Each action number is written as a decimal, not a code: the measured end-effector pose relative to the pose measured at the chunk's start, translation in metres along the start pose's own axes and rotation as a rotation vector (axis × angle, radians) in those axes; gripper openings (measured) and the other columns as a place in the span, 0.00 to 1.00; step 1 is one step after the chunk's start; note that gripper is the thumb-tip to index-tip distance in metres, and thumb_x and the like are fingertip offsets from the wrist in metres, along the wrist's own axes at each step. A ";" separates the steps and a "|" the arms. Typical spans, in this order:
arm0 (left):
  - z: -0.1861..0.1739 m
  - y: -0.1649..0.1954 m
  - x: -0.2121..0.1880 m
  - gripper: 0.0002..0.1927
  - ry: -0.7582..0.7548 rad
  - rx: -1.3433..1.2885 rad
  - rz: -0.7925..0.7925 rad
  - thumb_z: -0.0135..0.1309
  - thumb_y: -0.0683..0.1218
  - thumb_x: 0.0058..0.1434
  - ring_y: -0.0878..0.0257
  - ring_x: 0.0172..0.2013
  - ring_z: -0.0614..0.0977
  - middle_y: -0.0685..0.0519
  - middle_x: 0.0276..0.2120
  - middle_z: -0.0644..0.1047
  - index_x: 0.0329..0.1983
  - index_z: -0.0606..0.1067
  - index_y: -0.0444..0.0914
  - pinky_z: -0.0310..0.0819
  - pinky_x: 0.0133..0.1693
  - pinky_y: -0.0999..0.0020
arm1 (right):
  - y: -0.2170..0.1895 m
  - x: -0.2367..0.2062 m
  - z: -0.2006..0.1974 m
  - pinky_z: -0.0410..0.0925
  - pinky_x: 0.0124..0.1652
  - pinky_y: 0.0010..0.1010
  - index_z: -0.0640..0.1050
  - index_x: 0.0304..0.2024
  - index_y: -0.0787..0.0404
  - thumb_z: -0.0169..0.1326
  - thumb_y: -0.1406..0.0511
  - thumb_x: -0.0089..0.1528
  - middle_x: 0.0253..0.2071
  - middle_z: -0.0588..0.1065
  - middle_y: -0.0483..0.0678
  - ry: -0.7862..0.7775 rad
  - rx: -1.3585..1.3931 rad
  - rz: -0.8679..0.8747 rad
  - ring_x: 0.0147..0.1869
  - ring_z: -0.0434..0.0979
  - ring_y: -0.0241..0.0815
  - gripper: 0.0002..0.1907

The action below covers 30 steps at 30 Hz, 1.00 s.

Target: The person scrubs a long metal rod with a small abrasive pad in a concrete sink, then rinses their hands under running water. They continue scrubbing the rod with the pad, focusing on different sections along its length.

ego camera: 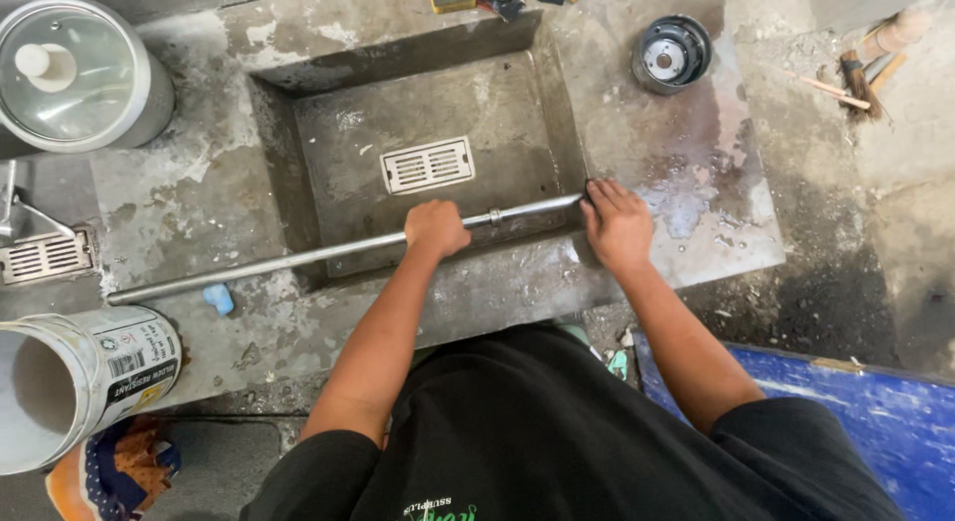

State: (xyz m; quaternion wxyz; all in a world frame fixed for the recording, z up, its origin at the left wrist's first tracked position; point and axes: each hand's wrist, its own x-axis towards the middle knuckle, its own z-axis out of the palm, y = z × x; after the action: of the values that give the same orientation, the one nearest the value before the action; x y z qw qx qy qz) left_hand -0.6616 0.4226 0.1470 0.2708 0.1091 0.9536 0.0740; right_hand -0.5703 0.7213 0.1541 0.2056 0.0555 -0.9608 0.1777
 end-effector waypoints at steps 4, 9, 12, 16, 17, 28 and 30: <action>-0.001 0.002 0.003 0.18 0.001 0.002 0.026 0.62 0.53 0.50 0.44 0.45 0.84 0.40 0.42 0.82 0.39 0.84 0.38 0.79 0.49 0.53 | -0.044 -0.001 0.025 0.67 0.61 0.45 0.81 0.51 0.65 0.58 0.65 0.64 0.56 0.79 0.57 -0.006 0.072 0.006 0.63 0.77 0.56 0.15; 0.003 0.004 0.005 0.18 0.038 0.000 0.012 0.63 0.54 0.50 0.44 0.44 0.85 0.40 0.40 0.83 0.38 0.84 0.38 0.79 0.48 0.53 | -0.080 -0.003 0.043 0.63 0.63 0.47 0.82 0.52 0.61 0.58 0.65 0.64 0.56 0.79 0.51 -0.018 0.173 -0.124 0.64 0.77 0.48 0.15; 0.010 0.003 0.005 0.15 0.104 0.014 0.028 0.63 0.53 0.49 0.44 0.42 0.85 0.40 0.38 0.83 0.36 0.85 0.40 0.79 0.46 0.53 | -0.041 -0.003 0.018 0.62 0.62 0.48 0.82 0.51 0.61 0.56 0.67 0.64 0.55 0.80 0.51 -0.037 0.174 -0.107 0.63 0.77 0.47 0.13; 0.021 -0.001 0.005 0.12 0.154 0.016 0.034 0.61 0.52 0.50 0.45 0.40 0.85 0.42 0.36 0.83 0.34 0.85 0.41 0.79 0.43 0.52 | -0.004 0.000 -0.005 0.62 0.63 0.48 0.82 0.51 0.61 0.57 0.68 0.65 0.56 0.80 0.51 0.039 -0.048 0.000 0.64 0.77 0.48 0.12; 0.023 -0.001 0.006 0.12 0.157 0.022 0.038 0.61 0.52 0.50 0.45 0.40 0.85 0.42 0.36 0.83 0.34 0.85 0.41 0.80 0.43 0.52 | -0.008 0.001 -0.002 0.62 0.63 0.47 0.82 0.51 0.62 0.57 0.68 0.66 0.56 0.80 0.52 0.073 -0.085 0.005 0.64 0.77 0.49 0.12; 0.033 0.000 0.010 0.09 0.222 0.038 0.046 0.58 0.48 0.51 0.45 0.37 0.86 0.42 0.33 0.83 0.32 0.85 0.42 0.79 0.41 0.52 | -0.028 -0.005 0.016 0.66 0.62 0.37 0.80 0.42 0.59 0.55 0.66 0.70 0.58 0.81 0.44 -0.081 0.251 0.072 0.62 0.79 0.41 0.05; 0.035 0.000 0.010 0.09 0.224 0.054 0.054 0.57 0.48 0.52 0.46 0.36 0.86 0.42 0.33 0.83 0.32 0.85 0.42 0.79 0.40 0.52 | 0.000 -0.007 0.000 0.64 0.60 0.46 0.83 0.50 0.61 0.56 0.68 0.66 0.56 0.80 0.50 0.060 -0.064 0.013 0.62 0.79 0.47 0.11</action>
State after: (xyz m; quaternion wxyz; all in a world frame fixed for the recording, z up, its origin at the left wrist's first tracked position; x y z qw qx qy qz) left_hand -0.6512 0.4279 0.1121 0.1574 0.1331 0.9762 0.0670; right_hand -0.5644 0.7213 0.1511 0.2349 0.0373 -0.9597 0.1498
